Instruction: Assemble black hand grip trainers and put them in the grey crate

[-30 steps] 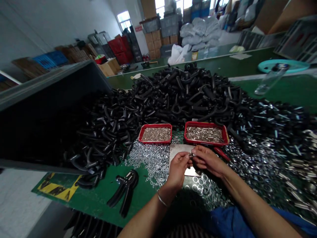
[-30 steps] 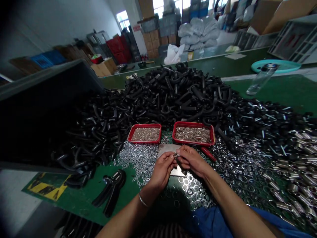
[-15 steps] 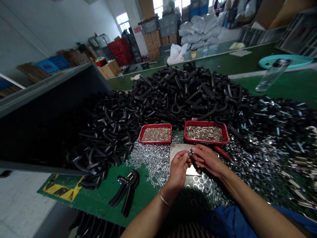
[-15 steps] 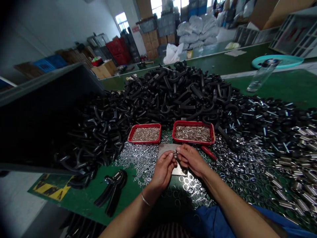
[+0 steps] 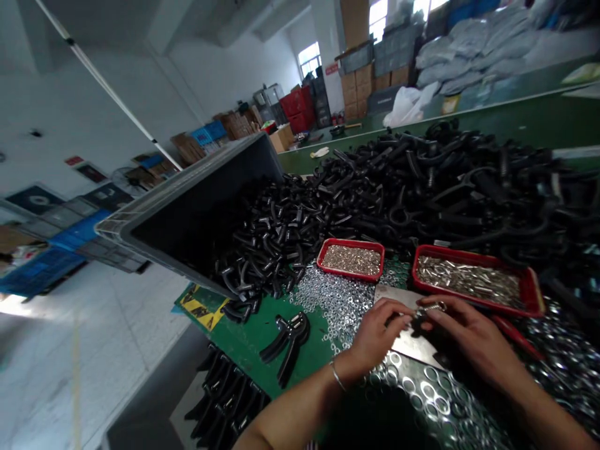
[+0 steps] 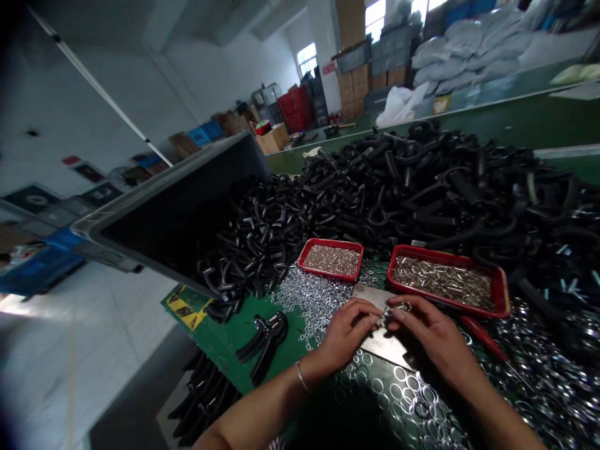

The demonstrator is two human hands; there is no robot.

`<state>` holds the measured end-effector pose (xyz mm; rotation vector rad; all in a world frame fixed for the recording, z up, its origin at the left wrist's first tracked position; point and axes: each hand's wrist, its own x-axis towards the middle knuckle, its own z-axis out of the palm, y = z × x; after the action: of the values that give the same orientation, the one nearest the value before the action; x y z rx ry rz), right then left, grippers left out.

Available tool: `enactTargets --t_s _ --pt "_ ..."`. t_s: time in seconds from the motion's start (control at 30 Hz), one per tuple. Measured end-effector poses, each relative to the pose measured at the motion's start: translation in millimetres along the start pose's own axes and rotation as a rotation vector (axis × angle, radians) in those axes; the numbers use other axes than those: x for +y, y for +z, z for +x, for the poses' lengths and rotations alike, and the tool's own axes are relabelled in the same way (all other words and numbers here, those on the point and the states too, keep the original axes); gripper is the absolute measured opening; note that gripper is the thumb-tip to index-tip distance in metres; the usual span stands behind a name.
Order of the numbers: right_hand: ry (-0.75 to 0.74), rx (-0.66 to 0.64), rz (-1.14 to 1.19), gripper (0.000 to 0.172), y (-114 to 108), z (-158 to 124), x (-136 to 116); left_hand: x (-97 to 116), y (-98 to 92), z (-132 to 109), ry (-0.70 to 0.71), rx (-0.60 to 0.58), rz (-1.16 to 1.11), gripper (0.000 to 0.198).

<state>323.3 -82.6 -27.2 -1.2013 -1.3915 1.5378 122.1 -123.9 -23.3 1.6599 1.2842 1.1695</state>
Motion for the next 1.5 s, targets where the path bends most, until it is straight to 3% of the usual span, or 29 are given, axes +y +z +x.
enactTargets --t_s 0.07,0.2,0.23,0.3,0.37,0.47,0.53,0.6,0.7,0.77,0.8,0.83,0.97,1.03,1.1,1.17,1.3,1.4,1.5 --pt "-0.103 0.002 -0.231 0.04 -9 -3 -5 -6 -45.1 2 0.097 -0.081 0.304 0.018" --pt "-0.184 0.023 -0.477 0.037 -26 -5 -8 -34 -165.0 22 -0.011 0.084 0.903 0.034" --pt "-0.17 0.031 -0.477 0.038 -27 -5 -8 -42 -191.9 30 -0.05 0.076 1.066 0.036" --pt "-0.11 0.027 -0.413 0.042 -24 -5 -6 -57 -233.0 47 -0.034 -0.075 1.278 0.038" --pt "-0.046 0.012 -0.293 0.045 -16 -7 -4 -69 -256.5 64 0.066 -0.282 1.351 0.039" --pt "-0.008 0.033 -0.105 0.045 -1 -11 -2 -84 -271.0 84 0.213 -0.483 1.321 0.036" --pt "0.004 0.06 -0.021 0.043 4 -14 1 -91 -275.6 90 0.256 -0.515 1.26 0.03" --pt "0.006 0.09 0.013 0.041 4 -17 7 -95 -276.3 89 0.275 -0.46 1.159 0.023" --pt "-0.008 0.128 -0.003 0.039 0 -21 17 -84 -256.8 72 0.254 -0.128 0.914 0.023" --pt "0.0 0.135 -0.014 0.037 0 -23 21 -63 -223.1 53 0.169 0.145 0.693 0.03" --pt "0.007 0.133 -0.006 0.037 1 -24 22 -49 -200.4 43 0.12 0.216 0.569 0.036" --pt "0.013 0.131 0.011 0.036 4 -24 21 -35 -174.8 34 0.082 0.194 0.436 0.042" --pt "-0.027 0.137 0.116 0.033 18 -22 17 1 -69.0 12 -0.162 -0.2 -0.092 0.043" --pt "-0.061 0.172 0.174 0.032 25 -23 14 2 -29.0 11 -0.247 -0.18 -0.25 0.039" --pt "-0.079 0.214 0.236 0.031 29 -27 14 -2 -2.2 12 -0.291 -0.106 -0.327 0.038" --pt "-0.092 0.248 0.297 0.03 32 -32 15 -3 13.4 13 -0.312 -0.051 -0.364 0.039" --pt "-0.134 0.322 0.358 0.029 34 -38 20 7 25.7 10 -0.312 -0.067 -0.423 0.044" --pt "-0.115 0.351 0.337 0.029 34 -39 19 9 27.8 5 -0.27 -0.02 -0.256 0.046" --pt "-0.072 0.331 0.307 0.029 32 -43 12 2 25.1 1 -0.137 0.031 -0.01 0.042"
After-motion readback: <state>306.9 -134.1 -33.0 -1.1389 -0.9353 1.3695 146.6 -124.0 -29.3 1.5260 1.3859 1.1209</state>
